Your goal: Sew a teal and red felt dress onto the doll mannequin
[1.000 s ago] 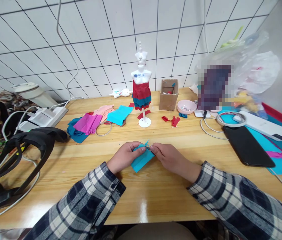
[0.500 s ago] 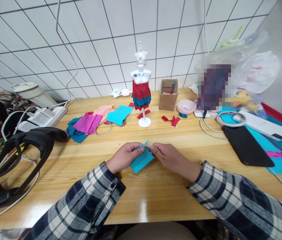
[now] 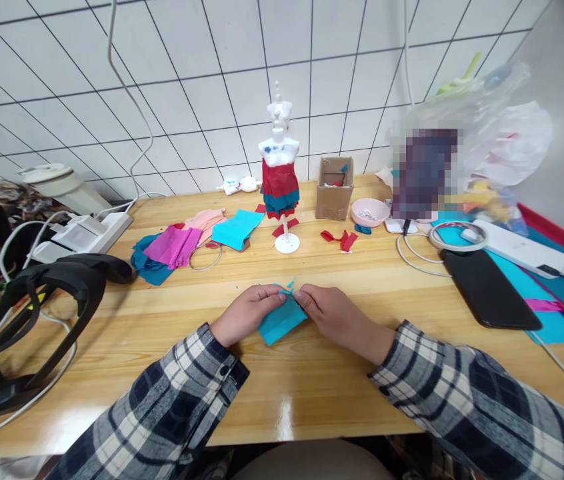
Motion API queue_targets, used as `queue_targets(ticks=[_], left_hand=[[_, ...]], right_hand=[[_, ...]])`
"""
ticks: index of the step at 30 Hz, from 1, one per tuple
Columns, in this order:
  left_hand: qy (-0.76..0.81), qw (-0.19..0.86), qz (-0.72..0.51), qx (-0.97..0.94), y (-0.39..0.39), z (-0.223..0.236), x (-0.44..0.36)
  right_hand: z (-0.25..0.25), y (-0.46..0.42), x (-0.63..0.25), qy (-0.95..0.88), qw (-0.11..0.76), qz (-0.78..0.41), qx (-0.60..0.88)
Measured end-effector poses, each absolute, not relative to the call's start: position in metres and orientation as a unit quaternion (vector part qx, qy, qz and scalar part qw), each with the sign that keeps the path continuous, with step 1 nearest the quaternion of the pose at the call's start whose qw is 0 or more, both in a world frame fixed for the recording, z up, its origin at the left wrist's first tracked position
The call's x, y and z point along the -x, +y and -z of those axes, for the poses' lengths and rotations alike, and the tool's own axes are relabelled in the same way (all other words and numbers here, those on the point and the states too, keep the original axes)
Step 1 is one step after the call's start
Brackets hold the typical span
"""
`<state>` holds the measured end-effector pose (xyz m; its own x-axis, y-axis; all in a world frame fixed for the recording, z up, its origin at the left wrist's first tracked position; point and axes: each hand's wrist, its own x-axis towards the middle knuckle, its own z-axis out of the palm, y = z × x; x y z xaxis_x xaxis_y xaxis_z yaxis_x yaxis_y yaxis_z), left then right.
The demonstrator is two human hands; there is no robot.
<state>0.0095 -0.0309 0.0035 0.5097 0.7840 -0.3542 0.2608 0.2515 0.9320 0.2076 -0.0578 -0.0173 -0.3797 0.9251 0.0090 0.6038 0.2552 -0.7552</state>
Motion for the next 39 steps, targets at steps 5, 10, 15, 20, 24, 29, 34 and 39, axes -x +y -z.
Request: queue_targets(ticks=[5, 10, 15, 20, 24, 29, 34, 39], left_hand=[[0.453, 0.65, -0.206, -0.575, -0.0319, -0.0064, -0.0131], [0.457, 0.647, -0.212, -0.572, -0.0325, -0.0084, -0.0145], [0.451, 0.649, -0.21, -0.576, -0.0321, -0.0071, -0.0139], [0.44, 0.653, -0.205, -0.582, -0.0321, -0.0053, -0.0133], [0.444, 0.645, -0.212, -0.584, -0.0315, -0.005, -0.0123], [0.458, 0.631, -0.215, -0.588, -0.0302, -0.0062, -0.0107], [0.464, 0.596, -0.234, -0.612, -0.0299, -0.0072, -0.0085], [0.452, 0.572, -0.228, -0.645, -0.03, -0.0067, -0.0083]], right_hand=[[0.0178, -0.0584, -0.2079, -0.758, 0.238, -0.345, 0.5], [0.0176, -0.0579, -0.2085, -0.761, 0.238, -0.34, 0.499], [0.0152, -0.0581, -0.2082, -0.757, 0.234, -0.345, 0.504], [0.0142, -0.0586, -0.2083, -0.76, 0.234, -0.348, 0.496], [0.0149, -0.058, -0.2098, -0.761, 0.234, -0.356, 0.49], [0.0148, -0.057, -0.2112, -0.765, 0.232, -0.358, 0.482], [0.0141, -0.0572, -0.2123, -0.77, 0.223, -0.351, 0.485], [0.0136, -0.0577, -0.211, -0.767, 0.215, -0.353, 0.491]])
